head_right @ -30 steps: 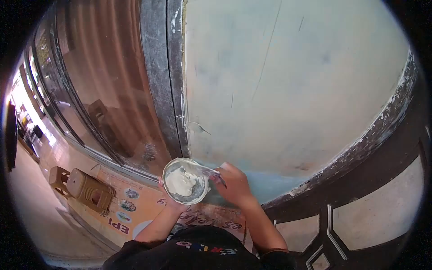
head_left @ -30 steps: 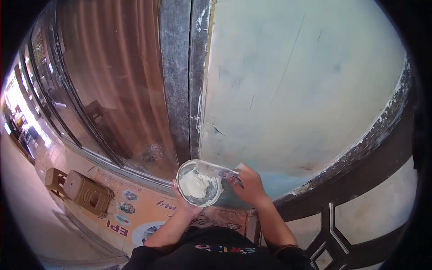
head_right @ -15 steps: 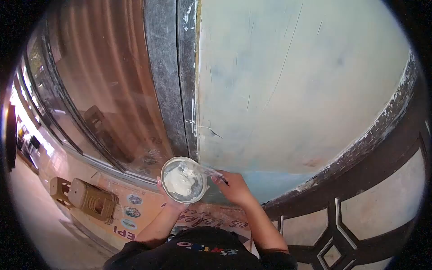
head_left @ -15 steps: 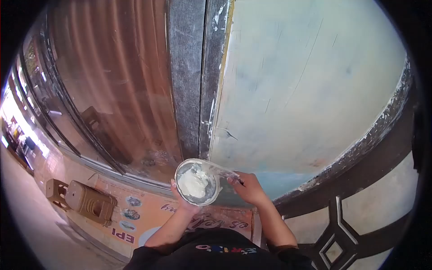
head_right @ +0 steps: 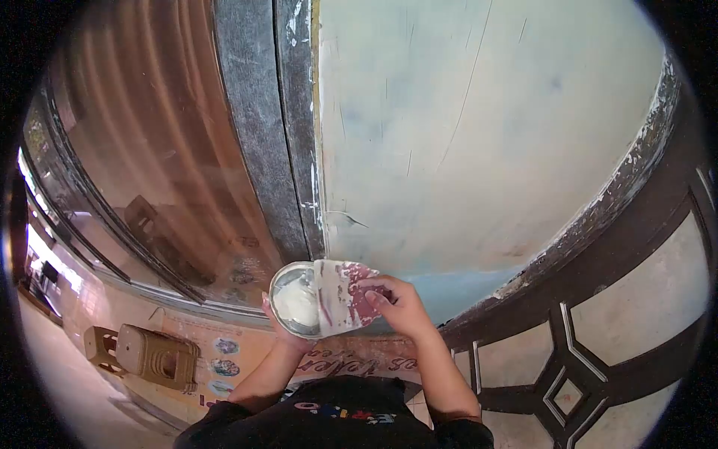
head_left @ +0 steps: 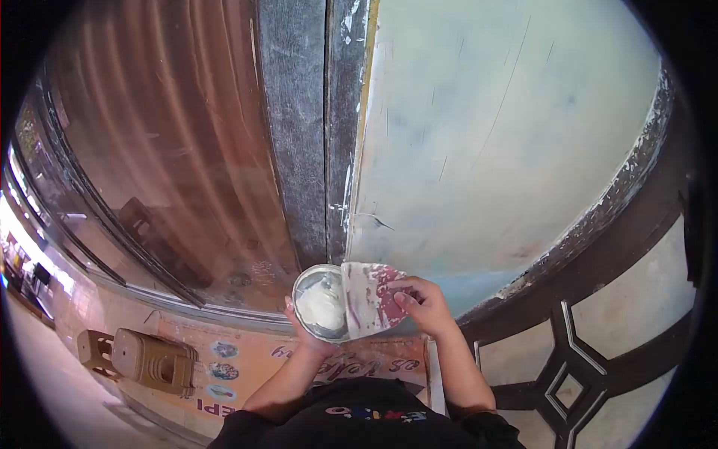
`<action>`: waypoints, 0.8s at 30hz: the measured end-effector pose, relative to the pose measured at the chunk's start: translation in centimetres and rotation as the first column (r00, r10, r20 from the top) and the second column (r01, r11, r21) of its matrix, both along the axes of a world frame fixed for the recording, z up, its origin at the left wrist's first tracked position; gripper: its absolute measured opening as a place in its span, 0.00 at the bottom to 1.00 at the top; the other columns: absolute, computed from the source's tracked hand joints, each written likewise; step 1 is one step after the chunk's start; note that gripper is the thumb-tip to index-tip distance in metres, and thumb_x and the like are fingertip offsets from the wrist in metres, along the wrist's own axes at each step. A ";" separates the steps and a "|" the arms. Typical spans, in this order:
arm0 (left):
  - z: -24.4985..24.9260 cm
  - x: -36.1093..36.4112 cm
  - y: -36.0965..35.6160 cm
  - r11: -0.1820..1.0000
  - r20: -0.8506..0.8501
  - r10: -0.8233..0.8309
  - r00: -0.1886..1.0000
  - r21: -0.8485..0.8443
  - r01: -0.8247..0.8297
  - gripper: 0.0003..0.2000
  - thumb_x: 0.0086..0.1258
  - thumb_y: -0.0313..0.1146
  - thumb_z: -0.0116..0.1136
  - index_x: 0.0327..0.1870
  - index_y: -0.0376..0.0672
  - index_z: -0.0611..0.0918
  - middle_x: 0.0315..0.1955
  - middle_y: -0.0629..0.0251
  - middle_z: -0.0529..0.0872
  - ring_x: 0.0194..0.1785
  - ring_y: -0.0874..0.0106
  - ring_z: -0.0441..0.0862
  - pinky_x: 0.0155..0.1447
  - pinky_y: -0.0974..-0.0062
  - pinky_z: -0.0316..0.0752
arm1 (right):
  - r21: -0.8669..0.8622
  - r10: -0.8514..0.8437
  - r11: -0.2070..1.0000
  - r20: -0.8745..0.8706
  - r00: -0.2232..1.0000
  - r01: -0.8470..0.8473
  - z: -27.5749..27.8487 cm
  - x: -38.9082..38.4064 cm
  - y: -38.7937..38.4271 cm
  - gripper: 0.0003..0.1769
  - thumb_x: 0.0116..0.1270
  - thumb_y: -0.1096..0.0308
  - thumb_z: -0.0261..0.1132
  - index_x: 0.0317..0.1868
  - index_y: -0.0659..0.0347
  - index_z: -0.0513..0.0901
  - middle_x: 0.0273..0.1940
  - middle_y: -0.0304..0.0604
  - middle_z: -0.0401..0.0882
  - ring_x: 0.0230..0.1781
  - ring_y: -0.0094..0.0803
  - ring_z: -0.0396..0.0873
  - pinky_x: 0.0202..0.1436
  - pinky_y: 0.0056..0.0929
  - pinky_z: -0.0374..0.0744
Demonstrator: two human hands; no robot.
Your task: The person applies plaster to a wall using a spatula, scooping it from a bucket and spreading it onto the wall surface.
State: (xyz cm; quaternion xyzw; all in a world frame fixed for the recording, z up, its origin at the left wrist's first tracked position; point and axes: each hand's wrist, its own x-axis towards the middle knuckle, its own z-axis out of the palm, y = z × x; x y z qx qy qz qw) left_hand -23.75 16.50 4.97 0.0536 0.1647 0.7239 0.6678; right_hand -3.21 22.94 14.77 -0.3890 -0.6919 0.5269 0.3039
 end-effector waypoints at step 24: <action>-3.4 -2.2 -1.4 0.986 0.302 -0.076 0.950 0.164 0.027 0.46 0.59 0.79 0.34 0.72 0.54 0.66 0.69 0.59 0.69 0.68 0.51 0.69 0.69 0.41 0.65 | 0.499 -0.600 0.706 0.046 0.799 0.502 -1.7 -3.5 4.7 0.15 0.68 0.62 0.67 0.35 0.65 0.74 0.24 0.41 0.75 0.26 0.23 0.69 0.33 0.26 0.72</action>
